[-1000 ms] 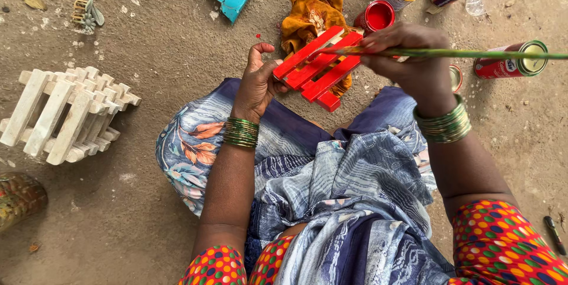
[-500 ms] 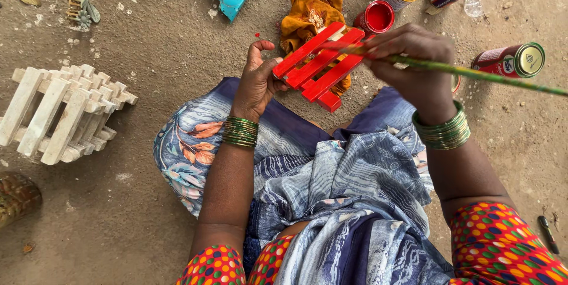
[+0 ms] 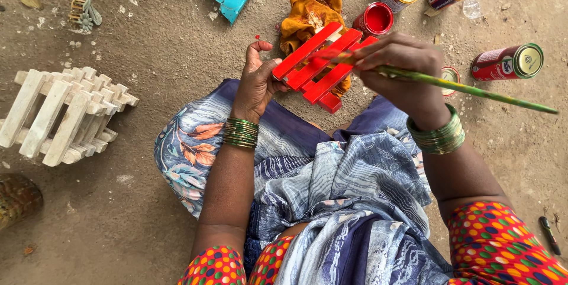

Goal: The person sits on the ground and paints a small wooden slatted chair red using a paintbrush, dipping the brush into an open paint tin and coating the slats and frame, rotating the chair to reach different sides. Unpainted wooden chairs and a red-painted chair rest on the ground nearby.

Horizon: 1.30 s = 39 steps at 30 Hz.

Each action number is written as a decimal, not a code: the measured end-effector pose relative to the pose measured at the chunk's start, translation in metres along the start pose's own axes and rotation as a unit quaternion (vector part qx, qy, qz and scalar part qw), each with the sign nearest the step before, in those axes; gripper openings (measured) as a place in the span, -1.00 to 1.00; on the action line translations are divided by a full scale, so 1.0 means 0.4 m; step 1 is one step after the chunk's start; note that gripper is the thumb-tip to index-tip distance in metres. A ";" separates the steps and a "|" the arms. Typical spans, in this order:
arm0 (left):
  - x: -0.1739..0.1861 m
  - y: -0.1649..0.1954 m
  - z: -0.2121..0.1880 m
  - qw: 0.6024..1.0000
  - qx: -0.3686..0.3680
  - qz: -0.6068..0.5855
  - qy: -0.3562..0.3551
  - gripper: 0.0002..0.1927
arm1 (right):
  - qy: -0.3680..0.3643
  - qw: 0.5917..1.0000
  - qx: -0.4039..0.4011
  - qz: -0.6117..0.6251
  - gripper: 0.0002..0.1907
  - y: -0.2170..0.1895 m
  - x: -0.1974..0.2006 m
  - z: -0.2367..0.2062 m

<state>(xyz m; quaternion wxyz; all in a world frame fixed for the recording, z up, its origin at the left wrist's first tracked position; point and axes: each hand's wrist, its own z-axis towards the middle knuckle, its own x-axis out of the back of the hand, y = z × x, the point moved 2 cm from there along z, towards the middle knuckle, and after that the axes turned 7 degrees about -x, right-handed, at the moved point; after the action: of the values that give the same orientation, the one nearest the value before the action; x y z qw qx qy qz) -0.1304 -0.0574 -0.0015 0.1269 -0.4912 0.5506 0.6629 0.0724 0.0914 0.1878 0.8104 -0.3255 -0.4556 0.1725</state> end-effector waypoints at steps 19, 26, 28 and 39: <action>-0.010 0.003 0.002 1.000 -0.007 -0.012 -0.005 -0.50 | 0.022 0.997 -0.005 -0.074 -0.87 0.036 0.009 0.029; -0.013 0.001 0.006 1.000 -0.003 0.001 0.003 -0.50 | 0.038 0.997 -0.004 -0.063 -0.85 0.036 0.030 0.006; -0.014 0.003 0.006 1.000 -0.001 0.007 0.000 -0.50 | 0.013 0.997 0.013 -0.079 -0.86 0.046 0.023 0.010; -0.019 0.008 0.008 1.000 -0.009 -0.005 0.002 -0.50 | 0.052 0.997 -0.013 -0.055 -0.85 0.087 0.074 0.016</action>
<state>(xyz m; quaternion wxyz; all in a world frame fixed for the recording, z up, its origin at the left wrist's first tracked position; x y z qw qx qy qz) -0.1306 -0.0531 0.0063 0.1248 -0.4961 0.5425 0.6663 0.0830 0.1361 0.1850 0.8369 -0.3193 -0.4320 0.1049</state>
